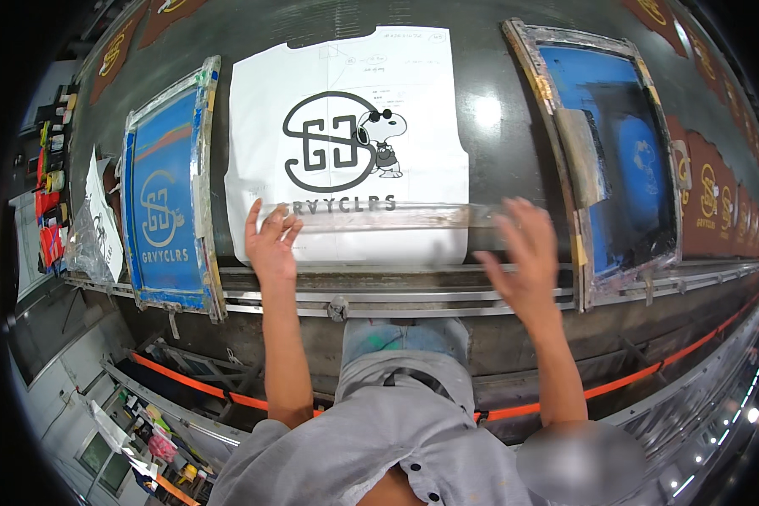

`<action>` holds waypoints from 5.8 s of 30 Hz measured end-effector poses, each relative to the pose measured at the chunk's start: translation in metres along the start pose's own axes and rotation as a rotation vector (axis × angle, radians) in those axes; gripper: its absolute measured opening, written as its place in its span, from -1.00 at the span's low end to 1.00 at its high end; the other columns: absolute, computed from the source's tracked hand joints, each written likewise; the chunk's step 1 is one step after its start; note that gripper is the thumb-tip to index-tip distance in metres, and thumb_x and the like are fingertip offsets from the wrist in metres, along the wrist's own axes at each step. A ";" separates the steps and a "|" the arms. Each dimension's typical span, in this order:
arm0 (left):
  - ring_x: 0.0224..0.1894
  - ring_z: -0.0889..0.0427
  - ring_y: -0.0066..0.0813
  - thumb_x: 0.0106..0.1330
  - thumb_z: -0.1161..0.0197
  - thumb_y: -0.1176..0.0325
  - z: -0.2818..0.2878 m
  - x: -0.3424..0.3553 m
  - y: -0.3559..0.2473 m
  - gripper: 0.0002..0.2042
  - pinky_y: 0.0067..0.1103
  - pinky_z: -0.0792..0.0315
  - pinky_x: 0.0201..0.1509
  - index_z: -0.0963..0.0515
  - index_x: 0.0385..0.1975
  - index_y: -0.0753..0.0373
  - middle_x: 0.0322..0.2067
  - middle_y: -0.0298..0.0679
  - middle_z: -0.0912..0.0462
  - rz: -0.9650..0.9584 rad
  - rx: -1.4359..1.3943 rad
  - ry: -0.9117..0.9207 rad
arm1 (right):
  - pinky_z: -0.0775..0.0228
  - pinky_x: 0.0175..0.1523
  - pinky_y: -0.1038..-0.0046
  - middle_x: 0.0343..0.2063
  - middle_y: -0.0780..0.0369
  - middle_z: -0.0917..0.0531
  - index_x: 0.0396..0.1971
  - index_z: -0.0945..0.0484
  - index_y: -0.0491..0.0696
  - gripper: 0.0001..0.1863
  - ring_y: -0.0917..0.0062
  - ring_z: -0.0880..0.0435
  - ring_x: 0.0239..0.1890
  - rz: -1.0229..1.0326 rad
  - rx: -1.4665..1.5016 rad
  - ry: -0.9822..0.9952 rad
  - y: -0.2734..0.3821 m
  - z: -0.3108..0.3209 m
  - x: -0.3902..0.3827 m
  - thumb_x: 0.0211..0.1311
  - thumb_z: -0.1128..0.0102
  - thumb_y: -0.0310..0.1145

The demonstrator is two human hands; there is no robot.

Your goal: The person aligns a white t-shirt on a printing table using a ruler and marker to ensure correct positioning. They then use a squeegee to apply ink through a screen printing frame onto the t-shirt, repeating the process for different color layers.

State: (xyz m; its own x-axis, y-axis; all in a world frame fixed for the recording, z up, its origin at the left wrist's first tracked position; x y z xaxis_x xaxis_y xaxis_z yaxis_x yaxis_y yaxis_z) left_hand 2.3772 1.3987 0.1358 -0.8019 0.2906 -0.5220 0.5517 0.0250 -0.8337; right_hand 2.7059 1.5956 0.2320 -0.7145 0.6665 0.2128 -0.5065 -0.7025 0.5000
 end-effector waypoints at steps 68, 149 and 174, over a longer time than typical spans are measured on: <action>0.52 0.10 0.27 0.29 -0.20 -0.29 -0.107 0.017 0.066 -0.09 0.25 0.56 0.40 -0.24 0.40 0.39 0.43 0.18 -0.15 -0.825 1.528 0.301 | -0.32 0.30 0.15 0.04 0.09 -0.68 -0.08 -0.72 -0.07 -0.53 0.17 -0.52 0.16 0.118 -0.078 0.059 -0.145 -0.092 0.083 -0.12 -0.37 -0.65; 0.54 0.07 0.12 0.08 -0.51 0.10 -0.108 0.017 0.062 -0.06 0.18 0.35 0.46 -0.18 0.46 0.23 0.47 -0.02 -0.10 -0.805 1.541 0.310 | -0.34 0.20 0.21 0.05 0.15 -0.65 -0.04 -0.70 -0.11 -0.48 0.19 -0.52 0.10 0.101 -0.173 0.061 -0.136 -0.093 0.089 -0.17 -0.44 -0.43; 0.50 0.06 0.20 0.19 -0.30 -0.27 -0.110 0.019 0.066 -0.10 0.33 0.59 0.36 -0.32 0.37 0.33 0.43 0.04 -0.14 -0.764 1.547 0.298 | -0.26 0.30 0.11 0.09 0.08 -0.62 0.05 -0.64 -0.17 -0.50 0.10 -0.47 0.18 0.094 -0.223 0.127 -0.140 -0.086 0.086 -0.01 -0.30 -0.51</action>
State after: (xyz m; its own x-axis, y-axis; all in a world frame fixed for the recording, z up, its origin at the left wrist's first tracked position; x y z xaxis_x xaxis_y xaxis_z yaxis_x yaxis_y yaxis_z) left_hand 2.4237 1.5111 0.0913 -0.5909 0.8042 -0.0643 -0.7458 -0.5749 -0.3365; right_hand 2.6740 1.7299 0.1077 -0.8110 0.5692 0.1356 -0.5190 -0.8068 0.2825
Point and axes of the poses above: each hand's wrist, its own x-axis towards the middle knuckle, its own z-axis out of the back of the hand, y = z × x, the point moved 2 cm from there along x, towards the middle knuckle
